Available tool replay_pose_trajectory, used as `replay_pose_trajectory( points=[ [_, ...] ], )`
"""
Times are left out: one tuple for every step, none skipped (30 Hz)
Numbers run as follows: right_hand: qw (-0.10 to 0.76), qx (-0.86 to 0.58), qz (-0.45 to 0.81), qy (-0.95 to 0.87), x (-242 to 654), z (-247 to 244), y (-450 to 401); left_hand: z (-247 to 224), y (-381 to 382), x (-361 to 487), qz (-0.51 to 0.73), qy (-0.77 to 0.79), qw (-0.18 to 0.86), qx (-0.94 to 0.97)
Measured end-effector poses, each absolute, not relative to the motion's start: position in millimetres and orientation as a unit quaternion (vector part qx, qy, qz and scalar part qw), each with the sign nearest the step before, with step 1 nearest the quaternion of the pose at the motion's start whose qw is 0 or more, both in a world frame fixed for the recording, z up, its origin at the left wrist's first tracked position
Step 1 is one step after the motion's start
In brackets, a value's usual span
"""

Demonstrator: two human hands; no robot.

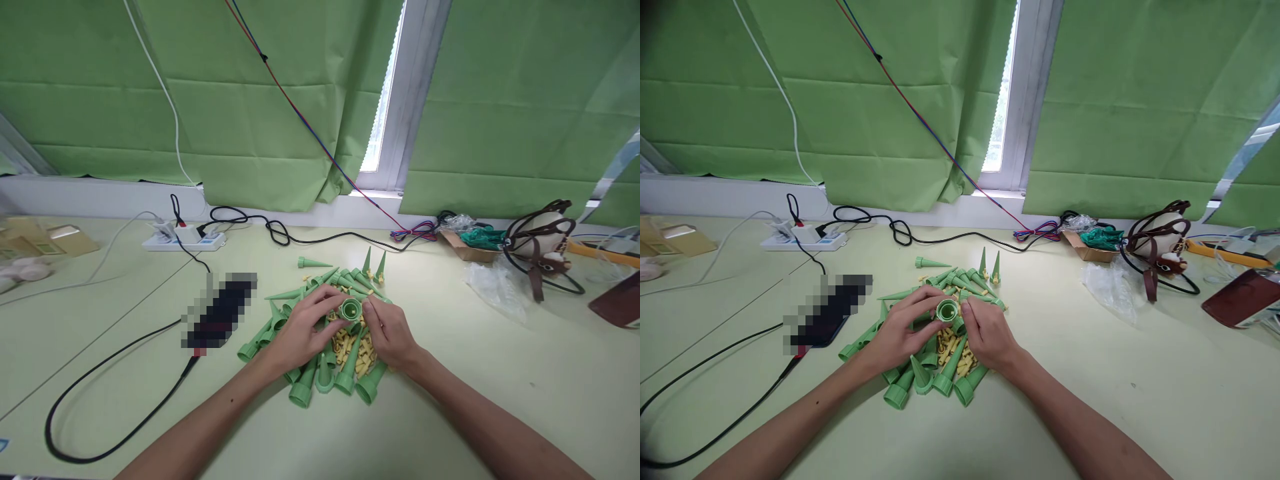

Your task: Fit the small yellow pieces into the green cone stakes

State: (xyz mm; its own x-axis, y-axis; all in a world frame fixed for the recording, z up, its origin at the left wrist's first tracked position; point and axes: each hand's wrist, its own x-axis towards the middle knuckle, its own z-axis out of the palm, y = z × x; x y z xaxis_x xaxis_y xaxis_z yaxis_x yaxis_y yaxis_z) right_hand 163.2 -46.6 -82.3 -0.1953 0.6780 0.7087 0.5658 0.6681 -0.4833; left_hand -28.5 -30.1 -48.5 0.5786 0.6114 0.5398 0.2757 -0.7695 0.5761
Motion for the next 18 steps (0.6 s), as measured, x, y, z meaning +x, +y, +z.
replay_pose_trajectory(
  points=[
    [0.489, -0.401, 0.058, -0.773, 163.1, -82.6, -46.1, -49.2, -29.5, -29.2, 0.378, 0.254, 0.216, 0.864],
    [0.488, -0.398, 0.059, -0.775, 163.1, -83.0, -45.7, -50.0, -28.9, -30.0, 0.376, 0.250, 0.210, 0.867],
    [0.487, -0.395, 0.060, -0.777, 163.0, -83.6, -45.3, -51.0, -28.1, -30.8, 0.375, 0.245, 0.203, 0.871],
    [0.486, -0.392, 0.061, -0.779, 163.0, -84.2, -44.9, -52.1, -27.3, -31.5, 0.374, 0.241, 0.197, 0.873],
    [0.485, -0.390, 0.063, -0.780, 163.0, -84.7, -44.7, -53.2, -26.5, -32.1, 0.375, 0.238, 0.192, 0.875],
    [0.483, -0.390, 0.066, -0.781, 163.1, -85.2, -44.5, -54.2, -25.8, -32.4, 0.376, 0.235, 0.188, 0.876],
    [0.481, -0.390, 0.068, -0.782, 163.1, -85.6, -44.4, -55.1, -25.2, -32.6, 0.377, 0.233, 0.184, 0.877],
    [0.479, -0.391, 0.069, -0.783, 163.1, -85.8, -44.4, -55.7, -24.9, -32.6, 0.377, 0.232, 0.181, 0.878],
    [0.479, -0.391, 0.070, -0.783, 162.9, -85.9, -44.3, -56.1, -24.8, -32.4, 0.377, 0.234, 0.178, 0.878],
    [0.479, -0.391, 0.068, -0.783, 162.7, -85.8, -44.4, -56.2, -24.9, -32.1, 0.377, 0.237, 0.175, 0.878],
    [0.481, -0.391, 0.067, -0.782, 162.5, -85.6, -44.4, -56.1, -25.2, -31.7, 0.377, 0.242, 0.173, 0.877],
    [0.484, -0.392, 0.065, -0.780, 162.2, -85.3, -44.5, -55.7, -25.7, -31.2, 0.375, 0.251, 0.174, 0.875],
    [0.487, -0.394, 0.063, -0.777, 161.8, -84.9, -44.6, -55.1, -26.3, -30.8, 0.375, 0.262, 0.176, 0.872],
    [0.491, -0.398, 0.063, -0.773, 161.6, -84.5, -44.9, -54.3, -26.9, -30.2, 0.375, 0.273, 0.179, 0.868],
    [0.495, -0.401, 0.063, -0.768, 161.4, -84.1, -45.2, -53.5, -27.3, -29.7, 0.376, 0.285, 0.182, 0.863],
    [0.498, -0.405, 0.065, -0.764, 161.4, -83.6, -45.6, -52.5, -27.7, -29.1, 0.378, 0.297, 0.184, 0.857],
    [0.501, -0.410, 0.068, -0.759, 161.5, -83.2, -46.0, -51.5, -27.9, -28.5, 0.381, 0.309, 0.188, 0.851],
    [0.503, -0.413, 0.071, -0.755, 161.8, -82.8, -46.4, -50.5, -27.9, -27.8, 0.383, 0.319, 0.192, 0.845]
  ],
)
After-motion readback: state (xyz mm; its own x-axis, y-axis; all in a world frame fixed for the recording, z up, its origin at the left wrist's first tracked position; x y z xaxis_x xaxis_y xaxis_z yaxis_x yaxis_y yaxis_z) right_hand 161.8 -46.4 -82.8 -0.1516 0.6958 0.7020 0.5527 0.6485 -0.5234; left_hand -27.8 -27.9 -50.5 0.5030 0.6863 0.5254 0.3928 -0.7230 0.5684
